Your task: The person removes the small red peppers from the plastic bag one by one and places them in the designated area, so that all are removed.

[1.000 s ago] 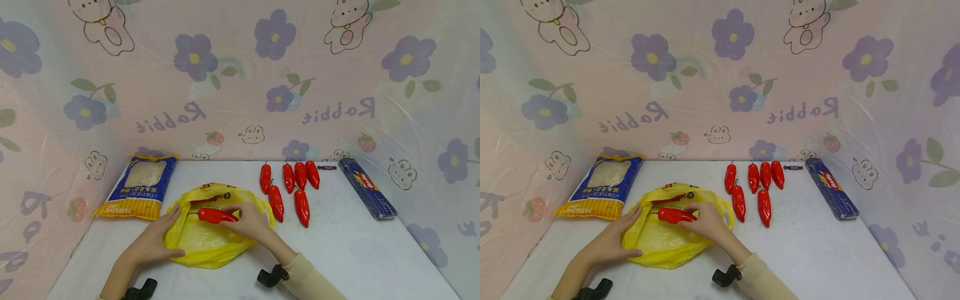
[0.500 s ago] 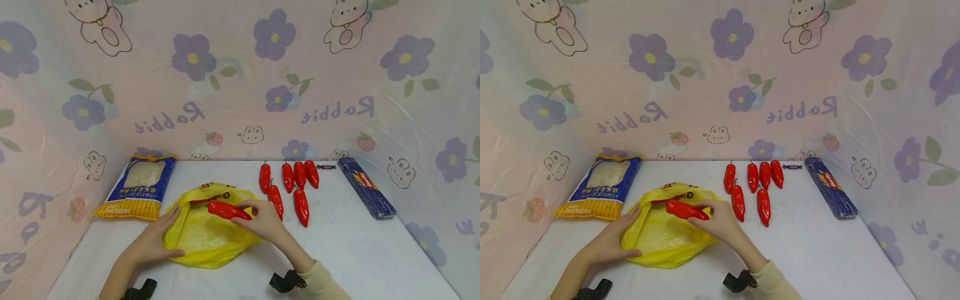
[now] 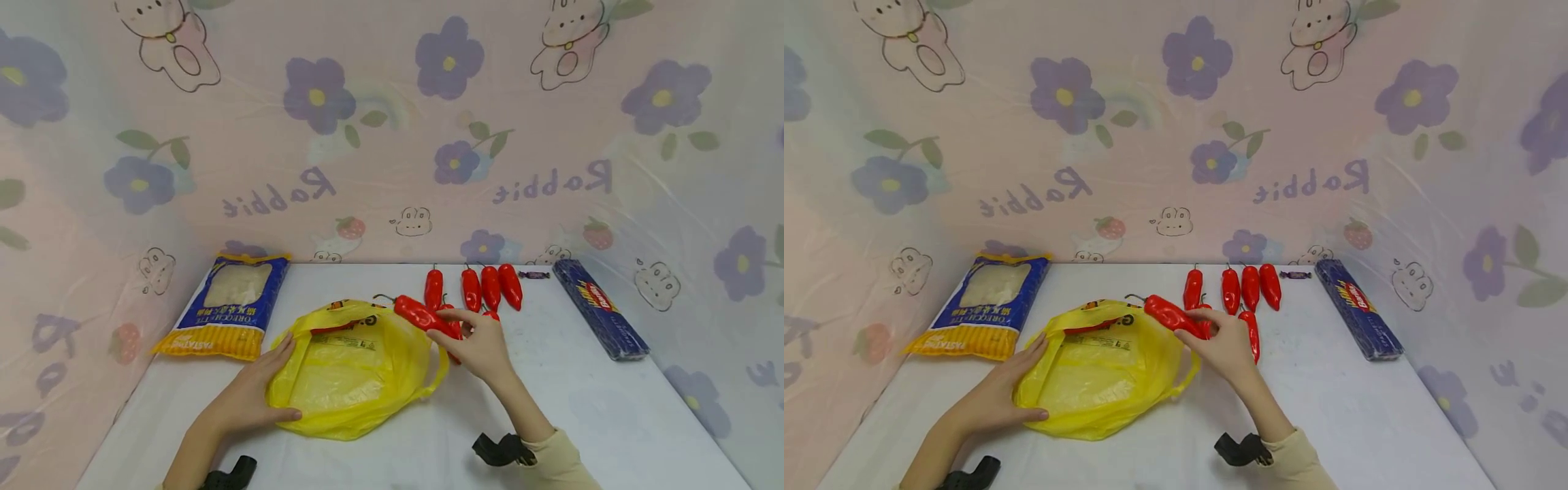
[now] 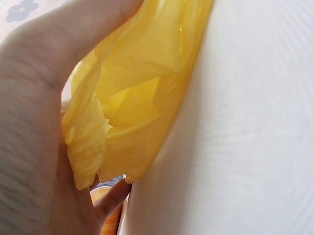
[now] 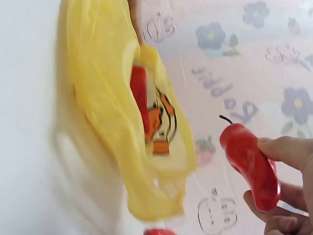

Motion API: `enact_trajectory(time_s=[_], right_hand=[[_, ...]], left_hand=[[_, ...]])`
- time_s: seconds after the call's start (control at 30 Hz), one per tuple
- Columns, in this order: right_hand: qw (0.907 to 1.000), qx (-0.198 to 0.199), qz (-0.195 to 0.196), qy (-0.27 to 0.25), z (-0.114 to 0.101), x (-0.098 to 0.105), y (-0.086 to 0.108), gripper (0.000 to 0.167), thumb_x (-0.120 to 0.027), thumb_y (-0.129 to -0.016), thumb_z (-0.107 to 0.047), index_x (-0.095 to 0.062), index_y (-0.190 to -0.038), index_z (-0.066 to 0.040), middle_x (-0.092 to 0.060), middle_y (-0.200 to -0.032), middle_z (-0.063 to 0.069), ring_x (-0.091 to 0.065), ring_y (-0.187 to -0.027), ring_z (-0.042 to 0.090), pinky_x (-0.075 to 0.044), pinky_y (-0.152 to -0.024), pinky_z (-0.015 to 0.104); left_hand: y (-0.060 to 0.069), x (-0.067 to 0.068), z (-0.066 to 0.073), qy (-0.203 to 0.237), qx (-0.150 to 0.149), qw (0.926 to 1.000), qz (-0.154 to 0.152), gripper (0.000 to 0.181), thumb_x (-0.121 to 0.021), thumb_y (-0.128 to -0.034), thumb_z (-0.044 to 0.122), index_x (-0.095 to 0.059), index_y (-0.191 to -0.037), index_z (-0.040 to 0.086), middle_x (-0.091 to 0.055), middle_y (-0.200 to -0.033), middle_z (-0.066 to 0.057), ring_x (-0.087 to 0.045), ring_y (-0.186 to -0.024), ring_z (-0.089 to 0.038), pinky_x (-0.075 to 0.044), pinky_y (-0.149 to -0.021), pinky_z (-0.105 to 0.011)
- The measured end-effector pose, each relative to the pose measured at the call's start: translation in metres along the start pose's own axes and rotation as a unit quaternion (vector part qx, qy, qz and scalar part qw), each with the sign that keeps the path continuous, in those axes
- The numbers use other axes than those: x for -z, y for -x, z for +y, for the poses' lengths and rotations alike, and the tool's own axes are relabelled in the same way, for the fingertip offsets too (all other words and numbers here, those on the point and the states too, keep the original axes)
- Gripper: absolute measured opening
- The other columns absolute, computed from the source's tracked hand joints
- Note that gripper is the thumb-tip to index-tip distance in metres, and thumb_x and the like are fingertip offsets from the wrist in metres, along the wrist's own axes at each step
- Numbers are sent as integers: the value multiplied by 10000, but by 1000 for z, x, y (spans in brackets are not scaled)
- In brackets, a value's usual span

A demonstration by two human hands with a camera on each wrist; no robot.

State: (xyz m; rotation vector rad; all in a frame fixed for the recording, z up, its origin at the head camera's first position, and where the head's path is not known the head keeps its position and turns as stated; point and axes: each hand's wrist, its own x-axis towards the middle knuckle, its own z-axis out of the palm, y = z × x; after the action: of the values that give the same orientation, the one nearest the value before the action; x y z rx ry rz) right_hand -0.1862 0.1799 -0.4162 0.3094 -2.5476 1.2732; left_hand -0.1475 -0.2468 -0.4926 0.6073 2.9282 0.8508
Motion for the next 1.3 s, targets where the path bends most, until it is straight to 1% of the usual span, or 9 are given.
enact_trajectory(time_s=[0.1, 0.2, 0.4, 0.5, 0.6, 0.73, 0.87, 1.1, 1.3], right_hand=[[9981, -322, 422, 300, 13, 20, 0, 410, -896, -862, -346, -810, -1186, -109, -734, -879, 71, -465, -677, 207, -387, -525, 202], [9940, -543, 781, 550, 26, 39, 0, 442, -882, -876, -374, -800, -1211, -98, -713, -873, 126, -433, -666, 212, -351, -506, 220], [9822, -965, 1362, 865, 52, 64, 0, 465, -848, -907, -416, -794, -1218, -75, -786, -1090, 158, -453, -724, 224, -348, -538, 258], [9770, -1276, 1439, 919, 66, 71, 4, 503, -819, -921, -470, -787, -1238, -81, -782, -1170, 164, -518, -824, 235, -412, -634, 281], [9721, -1610, 1479, 854, 81, 76, 10, 534, -792, -935, -502, -773, -1263, -80, -763, -1222, 180, -582, -989, 271, -436, -759, 325], [9639, -1995, 1579, 790, 98, 81, 20, 572, -777, -941, -518, -754, -1285, -61, -744, -1251, 213, -601, -1115, 313, -450, -811, 365], [9571, -2168, 1748, 797, 108, 83, 24, 587, -784, -934, -522, -752, -1282, -50, -748, -1232, 237, -617, -1101, 317, -454, -799, 363], [9490, -2363, 1932, 786, 118, 81, 26, 577, -796, -928, -511, -758, -1254, -36, -761, -1192, 250, -640, -1126, 339, -447, -727, 290], [9458, -2574, 1821, 770, 128, 75, 29, 644, -791, -914, -558, -745, -1256, -14, -747, -1205, 277, -624, -1159, 384, -449, -792, 375]], left_hand=[[-3, 0, 0, -34, -100, 9999, 1, 1222, -836, -756, 702, -303, -1678, 101, -238, -1763, -75, -370, -1521, -490, -326, -1185, -736], [-5, 0, 0, -24, -77, 10000, -17, 1226, -834, -756, 704, -295, -1682, 107, -229, -1766, -68, -365, -1523, -492, -322, -1186, -739], [3, 0, 0, -12, 126, 9999, 40, 1232, -845, -742, 696, -293, -1687, 130, -224, -1770, -48, -368, -1525, -481, -325, -1185, -737], [8, -1, -1, -29, 156, 9998, 83, 1237, -847, -735, 700, -298, -1686, 132, -234, -1767, -50, -378, -1520, -478, -334, -1177, -739], [10, -3, -2, -17, 127, 9999, 94, 1230, -840, -742, 705, -298, -1687, 135, -238, -1765, -58, -387, -1513, -481, -340, -1170, -744], [9, -6, -2, 57, 128, 9999, 19, 1223, -833, -749, 710, -296, -1687, 137, -232, -1765, -56, -386, -1514, -485, -340, -1170, -744], [7, -5, -1, 66, 182, 9998, -66, 1232, -834, -743, 718, -296, -1688, 138, -225, -1767, -57, -384, -1512, -495, -341, -1170, -745], [3, -4, -2, 14, 142, 9999, -11, 1235, -831, -742, 724, -288, -1691, 150, -218, -1770, -44, -380, -1518, -485, -338, -1173, -742], [0, -3, -4, -48, 92, 9999, 64, 1239, -833, -733, 728, -295, -1690, 153, -224, -1769, -43, -391, -1510, -490, -346, -1166, -745]])
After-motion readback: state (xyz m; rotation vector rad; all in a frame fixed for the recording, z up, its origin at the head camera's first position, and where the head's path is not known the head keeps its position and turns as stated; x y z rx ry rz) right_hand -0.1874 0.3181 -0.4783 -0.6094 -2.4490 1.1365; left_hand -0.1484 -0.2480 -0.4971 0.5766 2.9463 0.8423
